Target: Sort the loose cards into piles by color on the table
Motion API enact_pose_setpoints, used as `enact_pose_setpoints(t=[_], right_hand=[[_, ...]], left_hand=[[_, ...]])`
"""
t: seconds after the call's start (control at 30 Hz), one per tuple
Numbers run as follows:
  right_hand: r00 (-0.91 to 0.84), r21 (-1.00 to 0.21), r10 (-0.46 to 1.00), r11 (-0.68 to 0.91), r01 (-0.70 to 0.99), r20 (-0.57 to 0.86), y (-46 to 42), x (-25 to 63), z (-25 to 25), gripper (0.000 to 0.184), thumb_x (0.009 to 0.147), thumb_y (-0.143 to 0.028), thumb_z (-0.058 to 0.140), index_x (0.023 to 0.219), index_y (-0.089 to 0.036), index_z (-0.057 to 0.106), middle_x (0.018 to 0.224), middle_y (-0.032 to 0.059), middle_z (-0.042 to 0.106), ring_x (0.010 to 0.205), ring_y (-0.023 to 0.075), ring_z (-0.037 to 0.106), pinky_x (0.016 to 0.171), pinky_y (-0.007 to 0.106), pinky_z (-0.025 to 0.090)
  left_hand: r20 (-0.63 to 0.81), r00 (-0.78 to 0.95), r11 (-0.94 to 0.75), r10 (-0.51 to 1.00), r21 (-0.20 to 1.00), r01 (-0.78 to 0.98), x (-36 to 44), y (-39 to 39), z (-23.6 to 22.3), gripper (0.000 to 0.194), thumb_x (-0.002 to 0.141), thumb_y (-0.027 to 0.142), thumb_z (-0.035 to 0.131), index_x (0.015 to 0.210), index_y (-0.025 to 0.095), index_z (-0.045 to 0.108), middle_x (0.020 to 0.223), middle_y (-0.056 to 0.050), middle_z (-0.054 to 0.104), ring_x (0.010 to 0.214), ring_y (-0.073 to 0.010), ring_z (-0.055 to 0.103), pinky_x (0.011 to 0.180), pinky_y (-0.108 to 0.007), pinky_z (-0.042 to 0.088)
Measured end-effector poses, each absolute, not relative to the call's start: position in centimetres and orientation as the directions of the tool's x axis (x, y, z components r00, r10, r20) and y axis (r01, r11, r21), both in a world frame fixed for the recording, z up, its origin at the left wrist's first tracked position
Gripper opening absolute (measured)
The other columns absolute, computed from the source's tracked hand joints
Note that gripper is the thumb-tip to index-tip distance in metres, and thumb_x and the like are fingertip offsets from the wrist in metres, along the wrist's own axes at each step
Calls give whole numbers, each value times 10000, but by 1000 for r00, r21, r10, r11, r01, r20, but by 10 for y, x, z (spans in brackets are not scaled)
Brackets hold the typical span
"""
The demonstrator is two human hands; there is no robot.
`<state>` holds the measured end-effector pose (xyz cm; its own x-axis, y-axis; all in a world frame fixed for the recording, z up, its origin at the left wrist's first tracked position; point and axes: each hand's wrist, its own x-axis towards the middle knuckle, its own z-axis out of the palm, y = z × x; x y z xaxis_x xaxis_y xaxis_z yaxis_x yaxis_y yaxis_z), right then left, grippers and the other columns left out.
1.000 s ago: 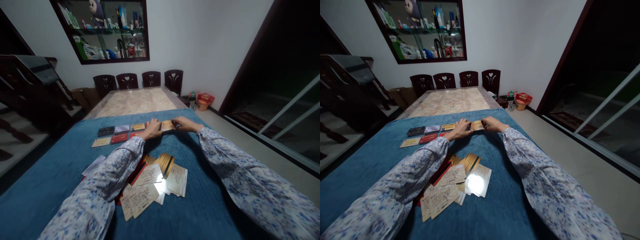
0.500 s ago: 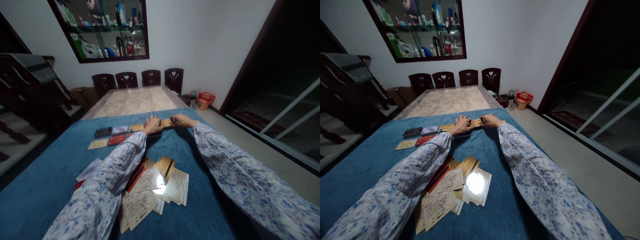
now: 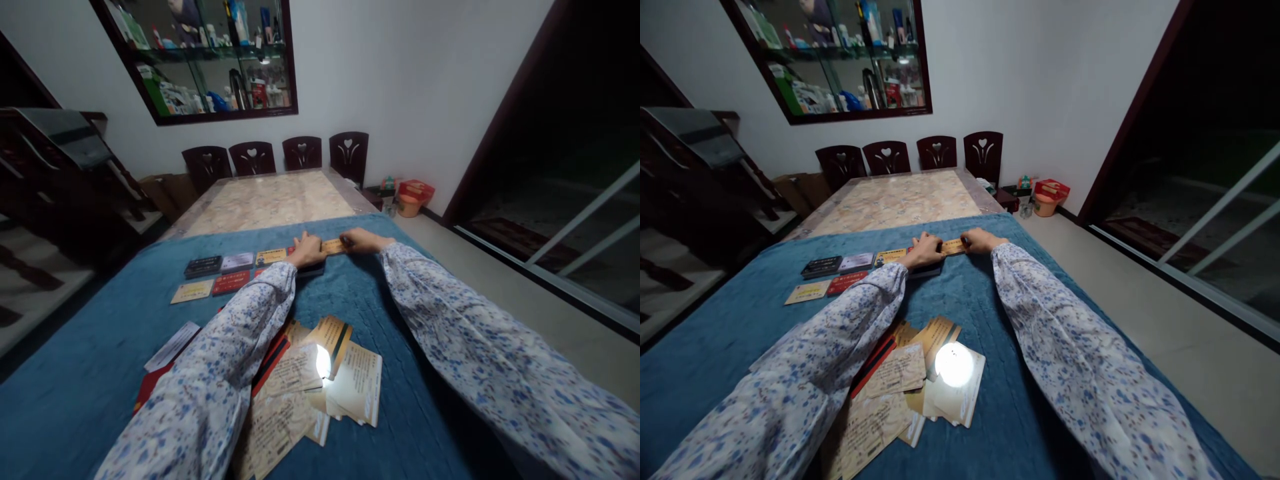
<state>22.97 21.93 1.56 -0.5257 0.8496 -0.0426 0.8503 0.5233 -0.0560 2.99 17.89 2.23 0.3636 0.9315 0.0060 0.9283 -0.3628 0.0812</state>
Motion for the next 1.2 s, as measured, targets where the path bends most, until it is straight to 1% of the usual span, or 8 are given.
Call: enact_pose_setpoints(t=[0.1,0.23,0.5,0.7,0.8,1.0,1.1,1.2], right_hand=[[-530,-17,846,530,848,-63,220,229,15,294,834,-177,676,1123,-164,725,1083,87,766,948,198,685,741,226,434],[-533,8,843,535,845,-69,220,228,14,294,838,-192,671,1124,-154,728,1092,100,762,948,206,682,736,235,429],[-568,-28,823,567,823,-10,219,231,11,317,869,-145,578,1129,-203,750,1073,85,772,931,199,679,731,231,411],[-553,-32,833,552,833,-14,218,231,12,366,838,-142,607,1167,-205,754,1097,98,775,947,218,693,750,241,434],[-544,-34,839,543,839,-14,218,232,11,400,835,-152,617,1210,-213,742,1134,98,770,989,227,695,778,244,447],[-534,-48,846,533,845,-8,218,234,8,397,858,-176,625,1238,-225,727,1154,89,764,1022,226,692,814,244,463],[-540,-39,841,540,841,-11,216,233,9,397,865,-180,630,1252,-208,717,1176,108,753,1041,237,687,834,256,466],[-533,-37,846,532,846,-19,214,233,9,401,875,-179,621,1267,-175,706,1184,133,742,1065,249,679,851,269,465]], left_hand=[[0,366,-365,931,94,926,29,181,21,213,836,279,590,973,182,721,1147,-143,724,1267,-384,477,1007,-572,428],[5,377,-375,926,108,921,29,184,20,233,825,277,592,978,172,733,1159,-151,714,1257,-391,472,999,-578,434],[-3,381,-379,925,88,921,29,189,17,225,822,292,608,957,175,745,1236,-155,669,1270,-399,448,1005,-582,444],[-22,392,-389,920,86,917,29,191,18,239,829,302,599,964,168,744,1232,-167,667,1274,-396,446,1015,-600,439],[-24,388,-385,922,78,920,30,191,17,243,834,293,591,990,178,737,1224,-158,673,1276,-386,444,1023,-597,436],[2,402,-401,916,67,914,28,186,14,286,843,333,601,1054,175,712,1317,-172,624,1322,-390,419,1034,-589,419],[35,403,-405,914,85,910,25,180,15,310,877,337,576,1096,155,698,1345,-193,600,1331,-393,411,1031,-587,409],[65,405,-410,912,104,906,21,174,19,308,911,334,551,1115,150,690,1348,-191,598,1331,-387,406,1031,-578,399]])
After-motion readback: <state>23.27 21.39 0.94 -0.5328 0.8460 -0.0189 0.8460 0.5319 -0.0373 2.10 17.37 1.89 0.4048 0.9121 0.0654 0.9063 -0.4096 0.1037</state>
